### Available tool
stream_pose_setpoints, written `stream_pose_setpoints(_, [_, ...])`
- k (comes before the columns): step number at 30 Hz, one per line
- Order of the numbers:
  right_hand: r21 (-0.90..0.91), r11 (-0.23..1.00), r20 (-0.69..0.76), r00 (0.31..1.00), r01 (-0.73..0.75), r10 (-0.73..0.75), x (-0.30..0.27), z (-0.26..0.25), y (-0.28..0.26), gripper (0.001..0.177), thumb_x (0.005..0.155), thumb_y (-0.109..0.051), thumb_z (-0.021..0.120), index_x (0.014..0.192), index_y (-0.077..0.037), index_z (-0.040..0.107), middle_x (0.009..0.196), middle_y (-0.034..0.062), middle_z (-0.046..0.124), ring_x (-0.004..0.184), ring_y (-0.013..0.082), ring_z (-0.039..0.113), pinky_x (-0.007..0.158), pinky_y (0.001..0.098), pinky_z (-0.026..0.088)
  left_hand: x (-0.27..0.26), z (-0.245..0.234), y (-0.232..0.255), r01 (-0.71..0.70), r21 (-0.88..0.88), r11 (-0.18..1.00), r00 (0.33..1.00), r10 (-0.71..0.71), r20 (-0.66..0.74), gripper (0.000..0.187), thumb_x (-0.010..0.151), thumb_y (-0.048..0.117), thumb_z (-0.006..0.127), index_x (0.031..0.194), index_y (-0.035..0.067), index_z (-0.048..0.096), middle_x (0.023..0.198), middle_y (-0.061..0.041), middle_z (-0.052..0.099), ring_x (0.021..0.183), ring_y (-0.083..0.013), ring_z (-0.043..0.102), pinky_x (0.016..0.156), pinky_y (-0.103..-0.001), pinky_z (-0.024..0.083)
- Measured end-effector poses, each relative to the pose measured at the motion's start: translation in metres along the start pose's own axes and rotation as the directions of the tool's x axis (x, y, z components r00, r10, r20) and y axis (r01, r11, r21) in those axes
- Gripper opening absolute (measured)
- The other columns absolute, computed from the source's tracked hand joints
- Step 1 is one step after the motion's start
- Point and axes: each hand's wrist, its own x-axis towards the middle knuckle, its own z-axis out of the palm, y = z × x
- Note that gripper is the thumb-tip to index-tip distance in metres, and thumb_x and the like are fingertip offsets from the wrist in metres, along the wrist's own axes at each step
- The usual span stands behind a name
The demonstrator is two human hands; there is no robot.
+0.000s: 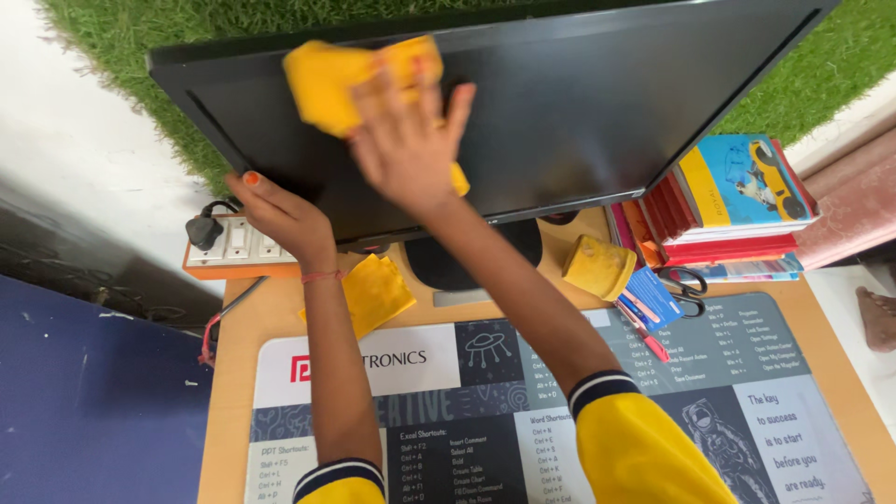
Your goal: The person discards a crumpled paper into a trash bin, then picks up a yellow cloth and wipes the computer monitor, stand, and desk mat. The person also briefly handles a pen holder and scissors before continuing to wipe the desk surface.
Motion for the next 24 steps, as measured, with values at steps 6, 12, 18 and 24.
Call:
stream_pose_setpoints(6, [-0.045, 0.982, -0.054, 0.981, 0.184, -0.187, 0.005, 0.013, -0.068, 0.050, 0.116, -0.045, 0.047, 0.164, -0.032, 0.043, 0.172, -0.0006, 0.028, 0.160, 0.0281, 0.021, 0.123, 0.0704, 0.003, 0.001, -0.008, 0.007, 0.009, -0.094, 0.996, 0.997, -0.001, 0.079, 0.046, 0.119, 0.036, 0.029, 0.128, -0.004, 0.049, 0.102, -0.021, 0.069, 0.091, -0.0306, 0.070, 0.079, -0.040, 0.051])
stream_pose_setpoints(12, [-0.041, 0.962, -0.030, 0.962, 0.269, -0.270, -0.006, 0.017, -0.082, 0.053, 0.116, -0.055, 0.042, 0.165, -0.034, 0.040, 0.172, -0.0049, 0.027, 0.159, 0.0225, 0.023, 0.122, 0.0679, 0.005, 0.004, -0.014, 0.011, -0.067, -0.095, 0.993, 0.987, 0.080, 0.140, 0.057, 0.116, 0.045, 0.034, 0.141, -0.005, 0.044, 0.130, -0.024, 0.068, 0.118, -0.0371, 0.072, 0.098, -0.041, 0.055])
stream_pose_setpoints(18, [-0.093, 0.930, 0.066, 0.934, 0.357, -0.352, -0.035, 0.025, -0.069, 0.051, 0.116, -0.045, 0.048, 0.165, -0.033, 0.040, 0.175, -0.0050, 0.022, 0.161, 0.0222, 0.019, 0.123, 0.0656, 0.007, -0.005, -0.022, -0.033, 0.097, -0.255, 0.962, 0.962, -0.025, 0.272, 0.052, 0.119, 0.035, 0.031, 0.152, -0.004, 0.039, 0.148, -0.025, 0.056, 0.137, -0.0381, 0.058, 0.114, -0.044, 0.045])
stream_pose_setpoints(24, [-0.087, 0.854, 0.184, 0.850, 0.514, -0.493, -0.089, 0.035, -0.055, 0.056, 0.111, -0.041, 0.052, 0.165, -0.029, 0.042, 0.175, -0.0075, 0.022, 0.161, 0.0216, 0.016, 0.123, 0.0631, 0.012, -0.052, -0.025, -0.100, 0.200, -0.170, 0.965, 0.932, -0.134, 0.337, 0.045, 0.114, 0.024, 0.034, 0.149, -0.003, 0.043, 0.145, -0.023, 0.056, 0.132, -0.0355, 0.056, 0.112, -0.042, 0.042])
